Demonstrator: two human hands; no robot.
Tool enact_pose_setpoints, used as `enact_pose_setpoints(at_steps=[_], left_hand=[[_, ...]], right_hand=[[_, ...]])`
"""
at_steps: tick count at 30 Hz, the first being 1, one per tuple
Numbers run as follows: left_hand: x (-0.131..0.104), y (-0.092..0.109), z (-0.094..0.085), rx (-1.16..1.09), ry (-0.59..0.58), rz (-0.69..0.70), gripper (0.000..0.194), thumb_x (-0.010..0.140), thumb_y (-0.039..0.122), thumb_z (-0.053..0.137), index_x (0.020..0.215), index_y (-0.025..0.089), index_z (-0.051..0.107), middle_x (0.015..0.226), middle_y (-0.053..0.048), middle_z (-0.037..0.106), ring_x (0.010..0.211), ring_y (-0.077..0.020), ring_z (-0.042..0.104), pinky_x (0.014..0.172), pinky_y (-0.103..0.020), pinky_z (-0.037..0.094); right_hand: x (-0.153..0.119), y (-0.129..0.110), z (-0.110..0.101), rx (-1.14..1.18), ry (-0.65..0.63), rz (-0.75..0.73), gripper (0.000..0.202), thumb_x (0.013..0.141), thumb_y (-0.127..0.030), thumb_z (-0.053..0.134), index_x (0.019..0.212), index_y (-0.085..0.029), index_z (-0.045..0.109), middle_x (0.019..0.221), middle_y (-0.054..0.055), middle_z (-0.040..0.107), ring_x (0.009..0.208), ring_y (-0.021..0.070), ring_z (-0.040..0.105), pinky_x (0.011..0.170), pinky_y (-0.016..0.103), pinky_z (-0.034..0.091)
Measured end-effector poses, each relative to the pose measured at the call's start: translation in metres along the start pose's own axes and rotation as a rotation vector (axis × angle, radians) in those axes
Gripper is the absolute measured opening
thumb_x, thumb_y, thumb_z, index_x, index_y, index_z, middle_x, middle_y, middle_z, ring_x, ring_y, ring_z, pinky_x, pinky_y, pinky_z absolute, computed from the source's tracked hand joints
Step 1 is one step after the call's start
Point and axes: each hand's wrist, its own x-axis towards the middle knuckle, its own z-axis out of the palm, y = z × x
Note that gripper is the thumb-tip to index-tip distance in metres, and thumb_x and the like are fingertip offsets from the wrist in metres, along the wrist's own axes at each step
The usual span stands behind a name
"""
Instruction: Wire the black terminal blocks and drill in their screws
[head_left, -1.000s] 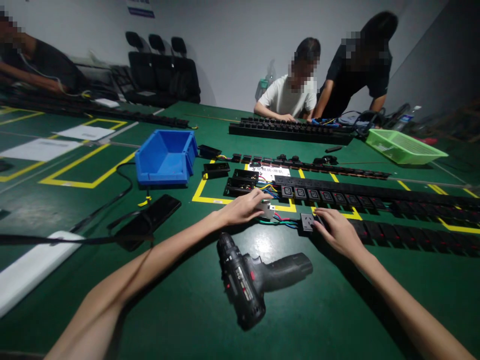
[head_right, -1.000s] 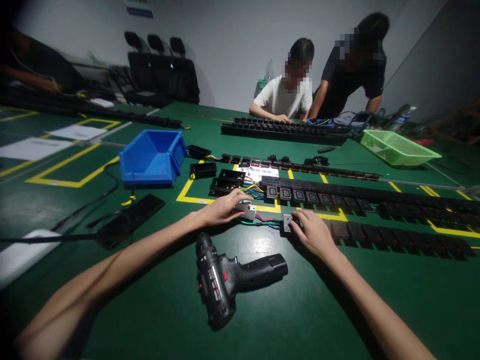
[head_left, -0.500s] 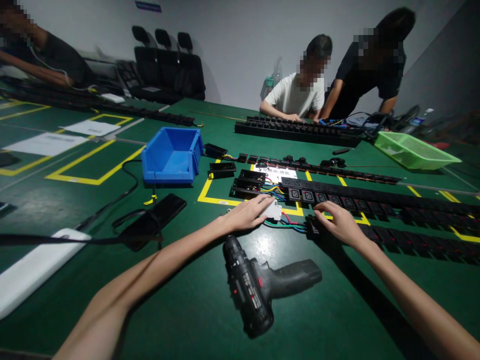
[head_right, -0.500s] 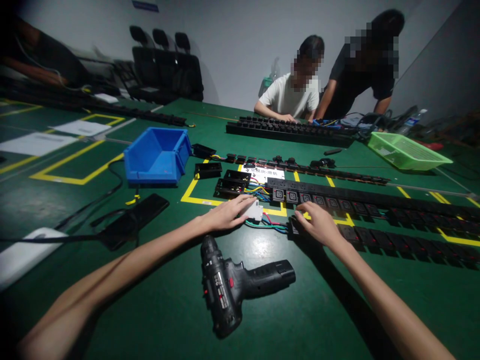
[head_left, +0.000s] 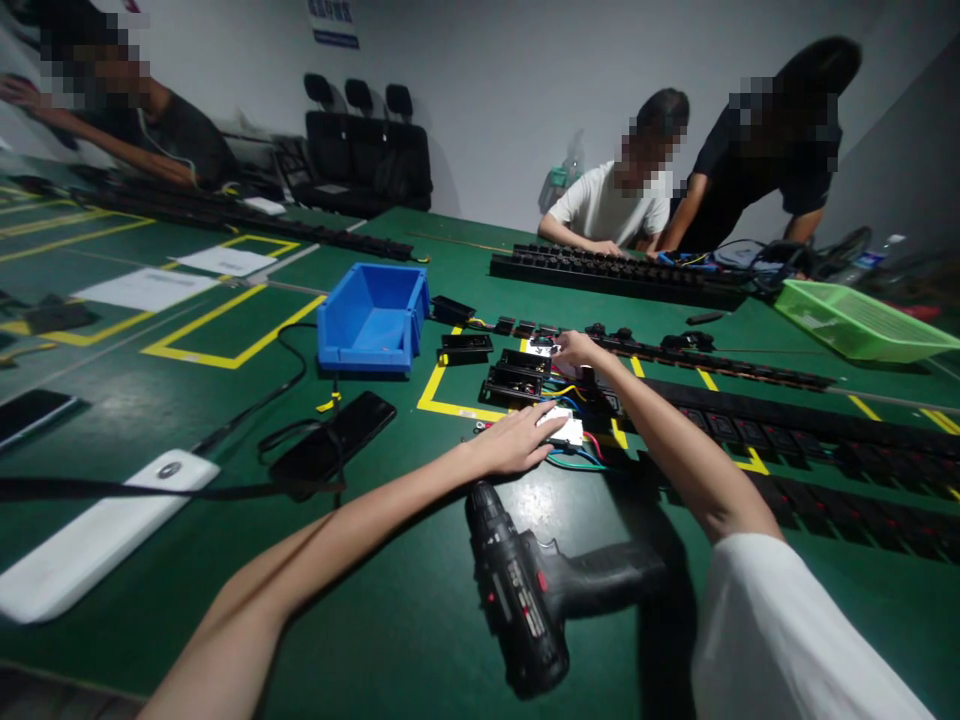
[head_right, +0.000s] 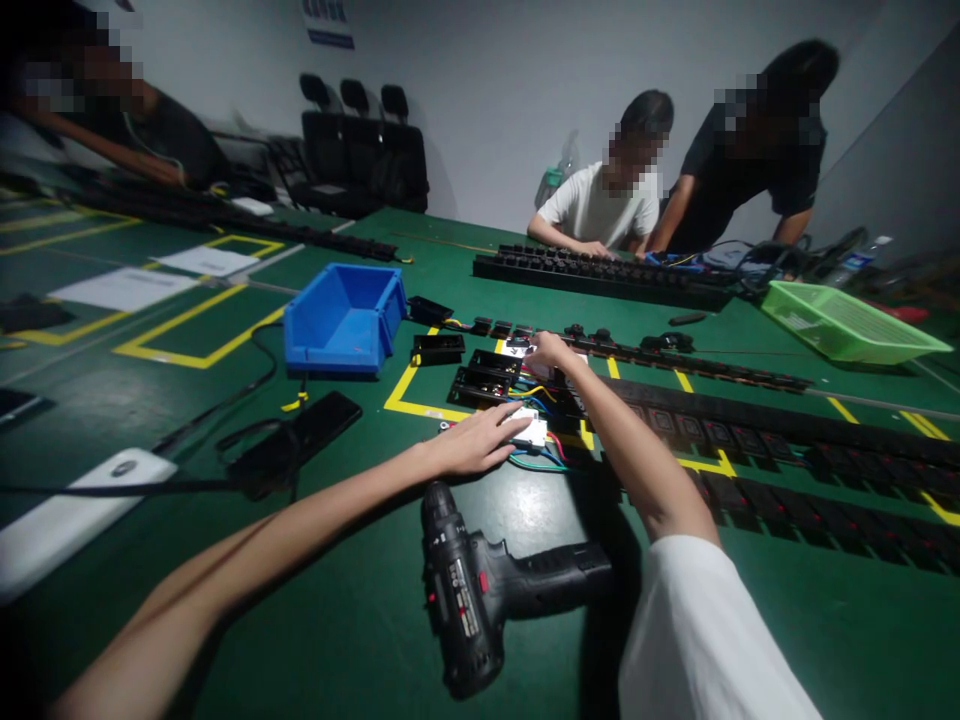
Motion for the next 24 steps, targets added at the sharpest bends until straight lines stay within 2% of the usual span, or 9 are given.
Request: enact_pose_setpoints(at_steps=[7,15,24], left_hand=[[0.000,0.002,-0.002,0.008,-0.021,-0.029,0.047,0.098,0.034,0.041,0.142,0.021,0.034,0.152,-0.016,0.030,0.131,-0.0294,0.044,0.100,-0.046,0.046],[0.000,0.001,-0.002,0.016,-0.013,-0.023,0.046,0.098,0.035,0.041,0.142,0.022,0.034,0.150,-0.015,0.033,0.128,-0.0290,0.046,0.098,-0.045,0.046],[0.000,0.001,-0.001,0.045,-0.024,-0.012,0.046,0.098,0.034,0.040,0.142,0.020,0.035,0.149,-0.016,0.033,0.126,-0.0288,0.046,0.098,-0.044,0.046]], right_hand=[[0.016,-0.006,0.011,-0.026,-0.065,0.072,0.036,0.093,-0.036,0.058,0.123,-0.016,0.057,0.123,0.009,0.058,0.106,0.0216,0.060,0.088,0.041,0.053],[0.022,-0.015,0.015,0.031,-0.035,0.002,0.035,0.094,-0.037,0.058,0.122,-0.016,0.057,0.122,0.009,0.059,0.106,0.0218,0.060,0.089,0.041,0.053],[0.022,-0.015,0.017,0.051,-0.010,-0.065,0.035,0.094,-0.037,0.058,0.122,-0.016,0.057,0.122,0.009,0.059,0.105,0.0217,0.060,0.089,0.042,0.053]])
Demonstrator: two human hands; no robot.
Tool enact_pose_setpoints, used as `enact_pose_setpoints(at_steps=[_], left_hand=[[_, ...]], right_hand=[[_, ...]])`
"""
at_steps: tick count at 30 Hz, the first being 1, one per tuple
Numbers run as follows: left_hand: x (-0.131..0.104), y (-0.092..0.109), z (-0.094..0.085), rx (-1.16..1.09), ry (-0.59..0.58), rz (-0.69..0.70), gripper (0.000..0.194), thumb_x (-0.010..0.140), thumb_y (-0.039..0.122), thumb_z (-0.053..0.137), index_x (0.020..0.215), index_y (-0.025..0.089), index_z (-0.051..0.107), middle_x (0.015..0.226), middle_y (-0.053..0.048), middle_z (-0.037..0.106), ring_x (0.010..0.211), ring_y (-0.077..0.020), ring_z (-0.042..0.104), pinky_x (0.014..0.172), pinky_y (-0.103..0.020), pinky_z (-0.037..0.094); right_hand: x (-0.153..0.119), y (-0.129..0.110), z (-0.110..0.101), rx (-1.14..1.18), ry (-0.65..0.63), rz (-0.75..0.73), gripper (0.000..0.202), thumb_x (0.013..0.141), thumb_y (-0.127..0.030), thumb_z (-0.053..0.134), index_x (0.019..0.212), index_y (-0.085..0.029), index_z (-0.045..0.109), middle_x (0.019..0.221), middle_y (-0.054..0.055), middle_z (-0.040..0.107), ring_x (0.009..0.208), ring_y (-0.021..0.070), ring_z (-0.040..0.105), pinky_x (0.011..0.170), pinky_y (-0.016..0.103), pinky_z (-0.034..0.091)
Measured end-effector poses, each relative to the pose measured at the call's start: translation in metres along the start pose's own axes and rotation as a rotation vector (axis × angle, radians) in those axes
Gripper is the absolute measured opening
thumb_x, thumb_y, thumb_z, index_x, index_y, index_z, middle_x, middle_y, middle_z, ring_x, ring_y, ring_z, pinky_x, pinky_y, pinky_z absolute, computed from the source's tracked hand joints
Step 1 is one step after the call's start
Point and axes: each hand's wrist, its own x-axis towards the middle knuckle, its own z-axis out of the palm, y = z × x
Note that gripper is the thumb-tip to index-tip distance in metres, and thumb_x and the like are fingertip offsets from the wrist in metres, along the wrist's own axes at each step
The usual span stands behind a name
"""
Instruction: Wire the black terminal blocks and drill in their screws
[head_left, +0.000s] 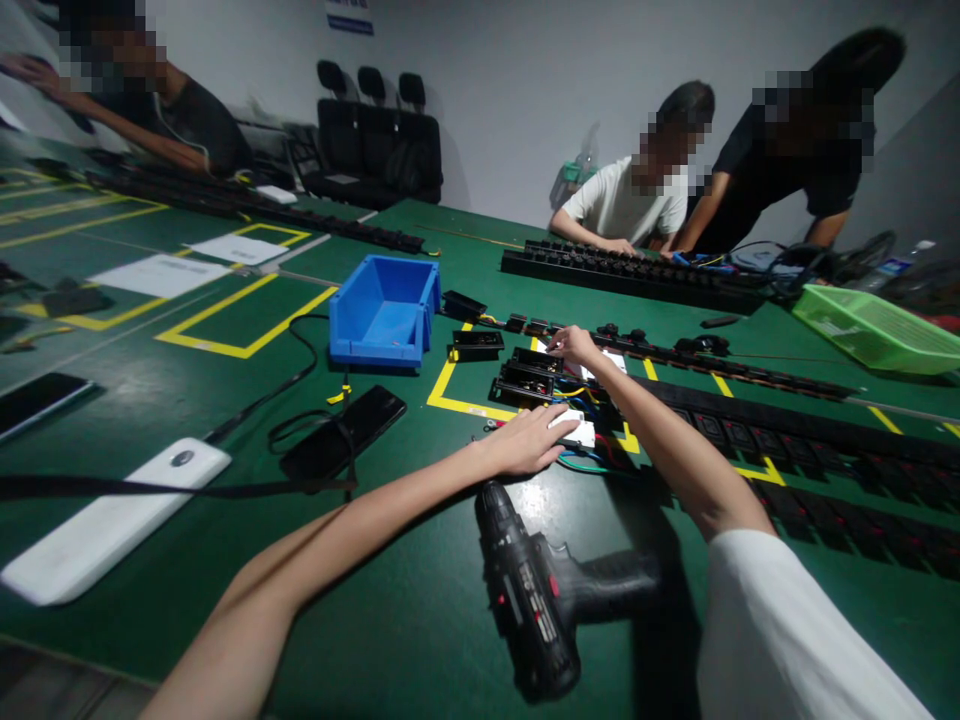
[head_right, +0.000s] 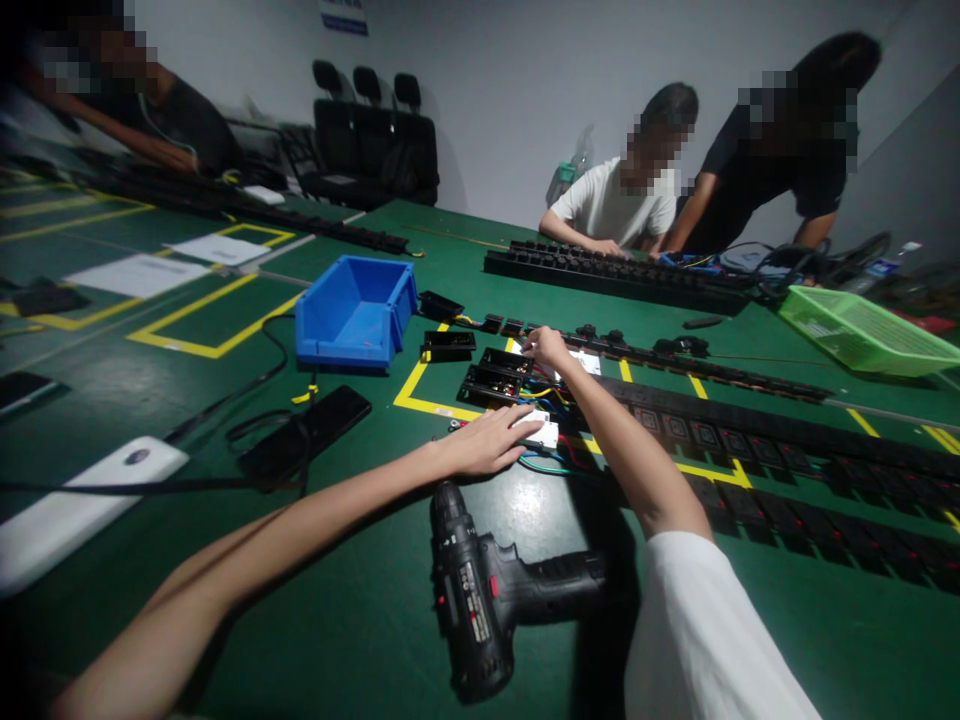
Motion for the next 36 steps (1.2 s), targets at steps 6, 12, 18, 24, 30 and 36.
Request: enact_pose_setpoints(at_steps=[6,12,18,24,30,36], left_hand=[[0.000,-0.001,0.001,0.014,0.002,0.002,0.046,0.099,0.034,0.039,0.142,0.020,0.035,0.150,-0.015,0.034,0.125,-0.0289,0.047,0.097,-0.044,0.046],[0.000,-0.001,0.002,0.030,0.003,0.004,0.046,0.099,0.035,0.037,0.142,0.020,0.036,0.149,-0.015,0.035,0.121,-0.0289,0.049,0.095,-0.044,0.047],[0.000,-0.001,0.003,0.013,0.004,0.004,0.045,0.099,0.034,0.038,0.142,0.021,0.036,0.149,-0.015,0.036,0.124,-0.0285,0.047,0.096,-0.044,0.046],[0.000,-0.002,0.004,0.020,0.010,0.007,0.044,0.099,0.034,0.038,0.141,0.020,0.038,0.148,-0.015,0.036,0.125,-0.0292,0.046,0.096,-0.044,0.046],[0.000,-0.001,0.002,-0.009,0.001,0.006,0.043,0.099,0.033,0.038,0.141,0.021,0.039,0.148,-0.016,0.036,0.126,-0.0294,0.045,0.097,-0.046,0.046],[0.000,-0.002,0.004,0.006,0.004,0.005,0.043,0.099,0.034,0.038,0.141,0.021,0.039,0.147,-0.015,0.037,0.125,-0.0287,0.046,0.097,-0.045,0.046]], right_hand=[[0.000,0.001,0.000,0.001,-0.013,0.015,0.035,0.094,-0.037,0.058,0.122,-0.016,0.058,0.122,0.009,0.059,0.106,0.0219,0.060,0.089,0.041,0.053],[-0.007,0.010,-0.004,0.019,-0.040,0.024,0.034,0.094,-0.037,0.058,0.121,-0.016,0.058,0.123,0.009,0.059,0.105,0.0216,0.060,0.088,0.040,0.053],[-0.007,0.008,-0.003,0.089,-0.081,-0.016,0.035,0.093,-0.037,0.058,0.121,-0.015,0.058,0.122,0.008,0.059,0.105,0.0226,0.060,0.088,0.041,0.053],[-0.001,0.000,-0.007,0.137,-0.188,-0.032,0.035,0.093,-0.038,0.058,0.119,-0.015,0.059,0.121,0.007,0.059,0.105,0.0236,0.061,0.087,0.040,0.054],[0.006,-0.003,-0.006,0.165,-0.189,-0.022,0.034,0.094,-0.037,0.058,0.121,-0.016,0.058,0.124,0.008,0.058,0.105,0.0219,0.060,0.088,0.040,0.053],[0.000,0.001,-0.006,0.280,-0.129,-0.005,0.034,0.094,-0.037,0.058,0.120,-0.016,0.059,0.124,0.008,0.058,0.105,0.0224,0.060,0.088,0.040,0.053]])
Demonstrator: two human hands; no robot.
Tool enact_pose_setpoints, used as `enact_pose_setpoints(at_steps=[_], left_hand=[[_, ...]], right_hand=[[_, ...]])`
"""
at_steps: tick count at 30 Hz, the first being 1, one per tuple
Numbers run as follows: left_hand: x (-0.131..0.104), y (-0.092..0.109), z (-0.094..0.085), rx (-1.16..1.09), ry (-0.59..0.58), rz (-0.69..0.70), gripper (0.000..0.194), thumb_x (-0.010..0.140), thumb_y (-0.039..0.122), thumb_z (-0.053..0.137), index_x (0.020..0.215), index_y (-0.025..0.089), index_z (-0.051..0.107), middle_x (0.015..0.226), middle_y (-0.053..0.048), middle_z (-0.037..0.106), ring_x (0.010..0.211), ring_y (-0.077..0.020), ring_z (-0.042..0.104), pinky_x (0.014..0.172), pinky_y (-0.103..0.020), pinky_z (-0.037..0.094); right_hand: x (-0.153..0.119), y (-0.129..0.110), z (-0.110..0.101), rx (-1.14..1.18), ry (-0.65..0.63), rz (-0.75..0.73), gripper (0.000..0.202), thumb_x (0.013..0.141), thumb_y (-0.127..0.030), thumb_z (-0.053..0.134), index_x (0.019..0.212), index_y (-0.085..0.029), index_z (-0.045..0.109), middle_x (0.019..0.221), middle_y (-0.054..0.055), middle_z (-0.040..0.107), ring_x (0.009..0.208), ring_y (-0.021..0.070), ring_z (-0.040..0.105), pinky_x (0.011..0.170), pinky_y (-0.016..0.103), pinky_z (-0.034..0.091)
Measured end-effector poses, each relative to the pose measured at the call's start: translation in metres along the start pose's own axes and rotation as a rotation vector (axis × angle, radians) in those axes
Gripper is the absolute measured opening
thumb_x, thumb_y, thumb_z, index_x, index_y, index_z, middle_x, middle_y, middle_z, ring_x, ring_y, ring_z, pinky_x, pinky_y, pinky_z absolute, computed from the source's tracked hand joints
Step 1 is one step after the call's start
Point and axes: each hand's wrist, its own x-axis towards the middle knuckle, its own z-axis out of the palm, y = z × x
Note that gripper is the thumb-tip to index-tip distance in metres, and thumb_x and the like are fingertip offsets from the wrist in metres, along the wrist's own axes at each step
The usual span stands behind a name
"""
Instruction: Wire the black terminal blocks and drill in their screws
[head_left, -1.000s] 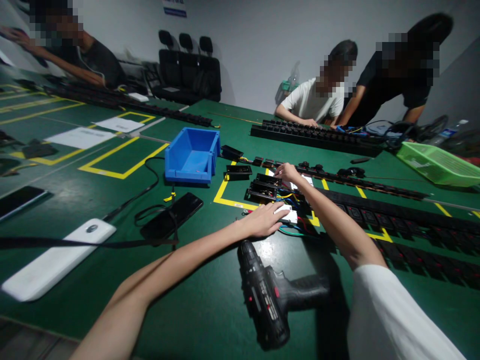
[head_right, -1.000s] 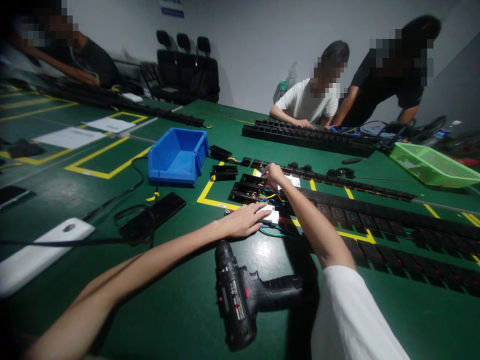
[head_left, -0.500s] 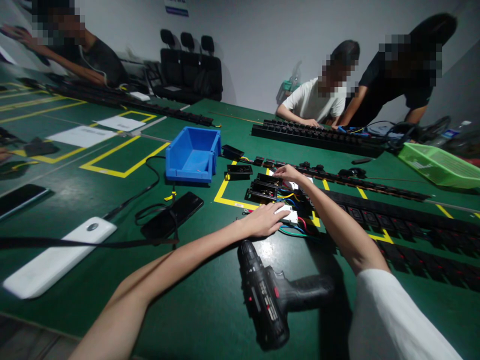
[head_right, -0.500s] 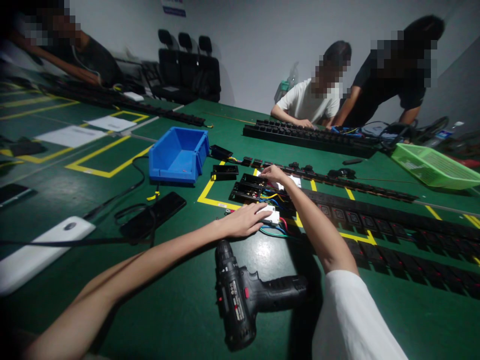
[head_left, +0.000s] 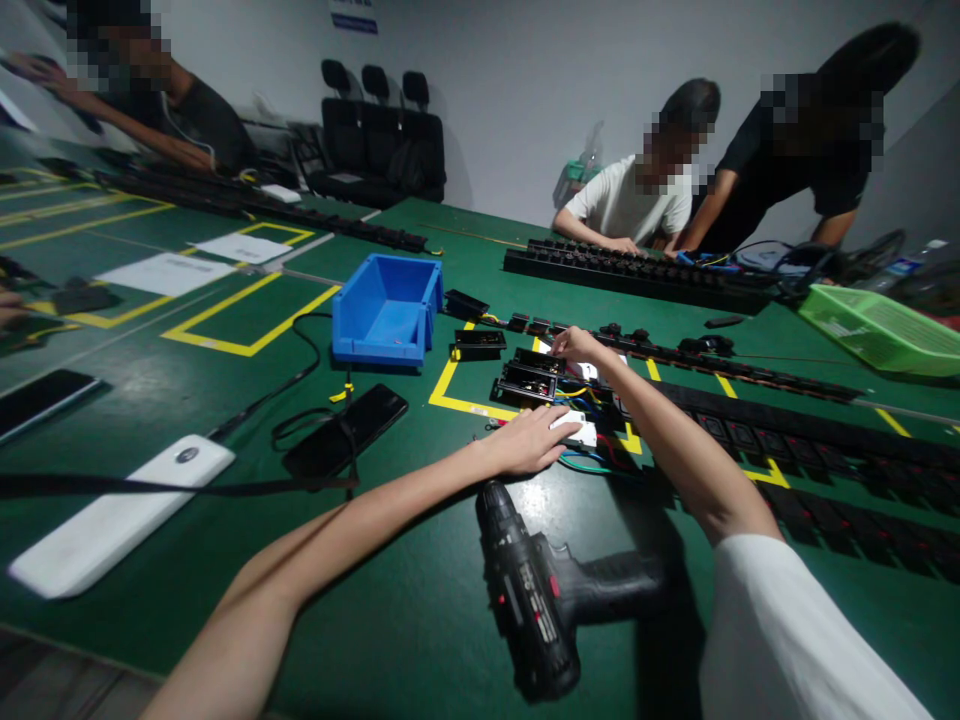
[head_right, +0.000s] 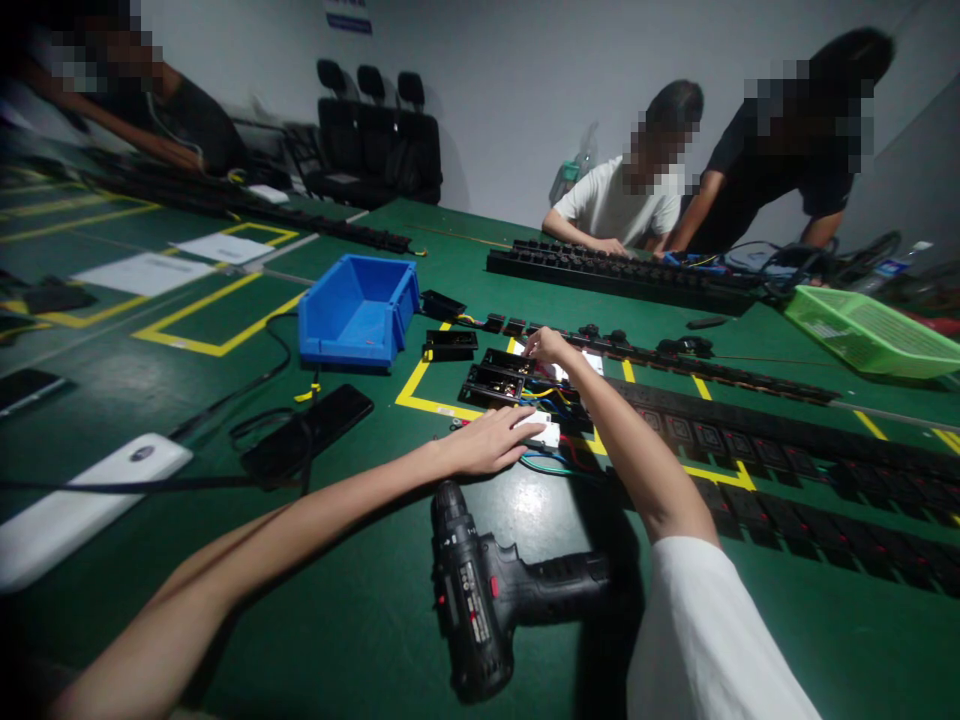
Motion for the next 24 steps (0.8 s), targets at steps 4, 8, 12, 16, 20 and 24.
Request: enact_pose_setpoints(at_steps=[4,8,12,16,20,24], left_hand=[[0.000,0.000,0.000,0.008,-0.004,0.003,0.043,0.099,0.034,0.037,0.141,0.021,0.039,0.148,-0.015,0.037,0.125,-0.0291,0.046,0.096,-0.044,0.046],[0.000,0.000,-0.002,0.009,-0.011,0.004,0.044,0.099,0.034,0.038,0.141,0.021,0.039,0.148,-0.014,0.037,0.125,-0.0289,0.046,0.096,-0.044,0.046],[0.000,0.001,-0.003,0.009,-0.015,0.007,0.043,0.099,0.033,0.037,0.140,0.021,0.040,0.147,-0.015,0.038,0.124,-0.0286,0.046,0.096,-0.043,0.046],[0.000,0.000,-0.001,0.022,-0.012,0.013,0.044,0.099,0.033,0.037,0.141,0.020,0.040,0.147,-0.015,0.038,0.123,-0.0292,0.047,0.096,-0.044,0.046],[0.001,0.000,0.000,0.035,-0.013,0.016,0.044,0.100,0.033,0.036,0.141,0.019,0.040,0.147,-0.015,0.038,0.123,-0.0291,0.046,0.096,-0.044,0.046],[0.000,0.000,-0.001,0.052,-0.012,0.012,0.043,0.100,0.034,0.036,0.140,0.019,0.041,0.147,-0.015,0.038,0.123,-0.0286,0.046,0.096,-0.043,0.046]], right_hand=[[-0.010,0.005,-0.002,0.148,0.082,0.016,0.034,0.094,-0.037,0.058,0.120,-0.016,0.059,0.122,0.008,0.059,0.104,0.0222,0.060,0.087,0.040,0.054],[-0.023,0.006,-0.009,0.362,0.230,-0.017,0.032,0.093,-0.037,0.059,0.112,-0.012,0.061,0.106,0.009,0.065,0.089,0.0167,0.064,0.079,0.033,0.055],[-0.040,-0.003,-0.019,0.515,0.335,-0.050,0.031,0.094,-0.038,0.055,0.115,-0.016,0.061,0.110,0.008,0.065,0.091,0.0160,0.064,0.081,0.032,0.055],[-0.060,-0.022,-0.019,0.533,0.308,-0.007,0.036,0.094,-0.037,0.057,0.123,-0.016,0.057,0.124,0.011,0.058,0.105,0.0208,0.060,0.089,0.042,0.053],[-0.089,-0.037,-0.009,0.504,0.288,0.033,0.038,0.093,-0.039,0.058,0.121,-0.013,0.058,0.121,0.008,0.059,0.105,0.0249,0.060,0.089,0.043,0.053],[-0.131,-0.024,0.003,0.496,0.275,0.045,0.033,0.096,-0.036,0.052,0.123,-0.017,0.060,0.121,0.007,0.061,0.107,0.0219,0.058,0.100,0.038,0.047]])
